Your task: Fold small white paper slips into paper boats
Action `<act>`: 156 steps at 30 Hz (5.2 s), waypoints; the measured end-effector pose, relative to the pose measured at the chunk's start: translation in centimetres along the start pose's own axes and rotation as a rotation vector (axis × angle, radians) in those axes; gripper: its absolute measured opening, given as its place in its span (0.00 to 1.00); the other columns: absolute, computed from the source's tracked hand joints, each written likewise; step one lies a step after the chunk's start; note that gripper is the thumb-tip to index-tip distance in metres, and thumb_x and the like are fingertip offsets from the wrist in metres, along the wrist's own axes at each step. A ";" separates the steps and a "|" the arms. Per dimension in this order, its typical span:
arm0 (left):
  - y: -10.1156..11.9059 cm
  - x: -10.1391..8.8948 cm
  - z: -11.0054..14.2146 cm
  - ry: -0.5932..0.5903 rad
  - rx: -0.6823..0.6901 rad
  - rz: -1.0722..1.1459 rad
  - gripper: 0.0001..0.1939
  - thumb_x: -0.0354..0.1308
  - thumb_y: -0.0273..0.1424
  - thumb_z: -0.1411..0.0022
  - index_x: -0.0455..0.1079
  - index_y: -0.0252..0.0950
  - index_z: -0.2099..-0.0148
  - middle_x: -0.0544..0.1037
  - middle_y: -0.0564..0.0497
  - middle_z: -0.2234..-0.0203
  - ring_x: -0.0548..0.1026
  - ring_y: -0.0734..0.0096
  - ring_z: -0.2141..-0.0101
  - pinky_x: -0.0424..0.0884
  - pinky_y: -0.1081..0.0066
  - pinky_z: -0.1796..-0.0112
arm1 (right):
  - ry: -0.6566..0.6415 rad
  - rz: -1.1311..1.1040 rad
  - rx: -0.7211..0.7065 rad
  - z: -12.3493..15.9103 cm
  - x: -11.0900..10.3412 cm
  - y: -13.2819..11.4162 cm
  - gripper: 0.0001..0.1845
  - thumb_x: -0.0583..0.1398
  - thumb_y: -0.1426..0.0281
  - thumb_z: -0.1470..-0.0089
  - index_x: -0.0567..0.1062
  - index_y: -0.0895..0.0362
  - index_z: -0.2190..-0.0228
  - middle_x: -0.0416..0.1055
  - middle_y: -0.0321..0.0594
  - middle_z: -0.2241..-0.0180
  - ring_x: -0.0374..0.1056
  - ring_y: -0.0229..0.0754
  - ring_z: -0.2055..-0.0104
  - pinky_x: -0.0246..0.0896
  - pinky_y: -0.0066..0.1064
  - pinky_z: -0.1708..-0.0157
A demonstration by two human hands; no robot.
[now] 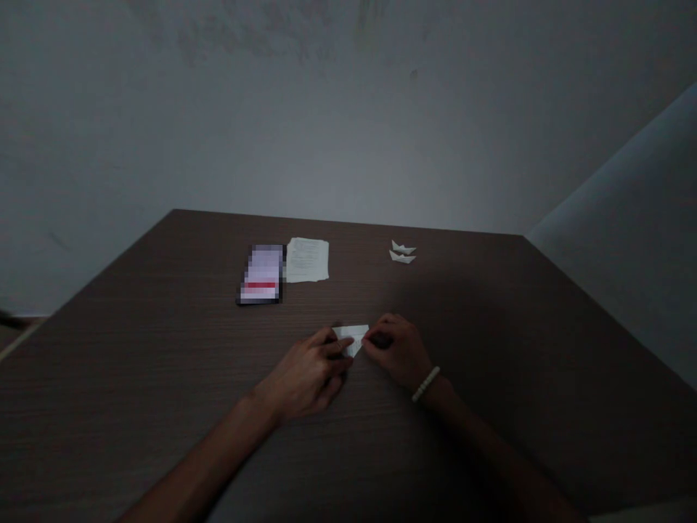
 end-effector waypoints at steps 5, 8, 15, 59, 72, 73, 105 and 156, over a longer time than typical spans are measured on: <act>-0.1 0.0 0.0 0.001 -0.004 -0.002 0.14 0.51 0.25 0.41 0.75 0.36 0.56 0.73 0.46 0.48 0.68 0.58 0.53 0.71 0.57 0.55 | 0.036 0.016 0.033 -0.1 -0.5 0.6 0.04 0.65 0.75 0.54 0.77 0.55 0.76 0.71 0.37 0.73 0.68 0.41 0.67 0.61 0.32 0.65; -0.1 0.0 -0.1 -0.015 -0.014 0.000 0.14 0.51 0.24 0.41 0.75 0.36 0.56 0.72 0.47 0.47 0.67 0.57 0.53 0.71 0.56 0.54 | 0.055 0.027 0.059 -0.1 -0.6 0.7 0.04 0.65 0.75 0.54 0.77 0.56 0.76 0.71 0.37 0.73 0.68 0.41 0.69 0.61 0.31 0.67; -0.1 0.0 0.0 0.004 -0.016 0.011 0.14 0.51 0.25 0.41 0.76 0.37 0.56 0.73 0.48 0.47 0.67 0.57 0.52 0.71 0.56 0.54 | 0.074 0.016 0.091 -0.1 -0.6 1.0 0.03 0.63 0.75 0.53 0.77 0.56 0.76 0.70 0.37 0.74 0.67 0.38 0.73 0.61 0.29 0.71; -0.2 -0.3 0.0 0.079 -0.015 0.060 0.14 0.51 0.23 0.43 0.76 0.36 0.60 0.74 0.46 0.49 0.69 0.59 0.55 0.72 0.56 0.55 | 0.094 0.007 0.080 0.0 -0.2 1.9 0.05 0.62 0.75 0.50 0.77 0.55 0.74 0.70 0.36 0.71 0.68 0.37 0.70 0.62 0.28 0.67; -0.7 -1.1 -0.3 0.160 -0.061 0.157 0.11 0.52 0.25 0.39 0.77 0.37 0.63 0.77 0.47 0.54 0.72 0.61 0.57 0.70 0.57 0.53 | -0.024 0.045 0.042 0.1 0.4 0.4 0.11 0.67 0.66 0.51 0.78 0.53 0.63 0.69 0.40 0.63 0.68 0.42 0.60 0.65 0.34 0.58; -1.0 -1.1 -0.4 0.192 -0.068 0.167 0.11 0.52 0.26 0.37 0.77 0.37 0.62 0.78 0.46 0.56 0.73 0.62 0.58 0.71 0.57 0.54 | -0.036 0.052 0.039 0.1 0.4 0.3 0.11 0.66 0.66 0.51 0.78 0.53 0.62 0.68 0.40 0.63 0.68 0.42 0.60 0.65 0.34 0.58; -4.6 -0.6 0.2 0.352 -0.292 0.187 0.12 0.59 0.30 0.39 0.71 0.37 0.52 0.75 0.45 0.56 0.70 0.59 0.55 0.69 0.57 0.54 | -0.214 0.087 0.011 -0.4 0.8 -1.1 0.19 0.65 0.65 0.50 0.75 0.51 0.54 0.67 0.42 0.55 0.66 0.46 0.53 0.64 0.39 0.52; -3.7 -0.5 -0.3 0.148 -0.129 -0.049 0.11 0.52 0.23 0.37 0.75 0.37 0.59 0.71 0.47 0.67 0.67 0.63 0.65 0.64 0.65 0.66 | -0.261 0.329 -0.599 0.8 2.4 -2.9 0.11 0.56 0.74 0.39 0.74 0.53 0.57 0.71 0.38 0.62 0.61 0.42 0.62 0.56 0.32 0.64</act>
Point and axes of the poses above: each hand's wrist, its own z-axis away from the middle knuckle, its own x-axis out of the palm, y = z × x, the point moved 9 cm from there along -z, towards the middle knuckle
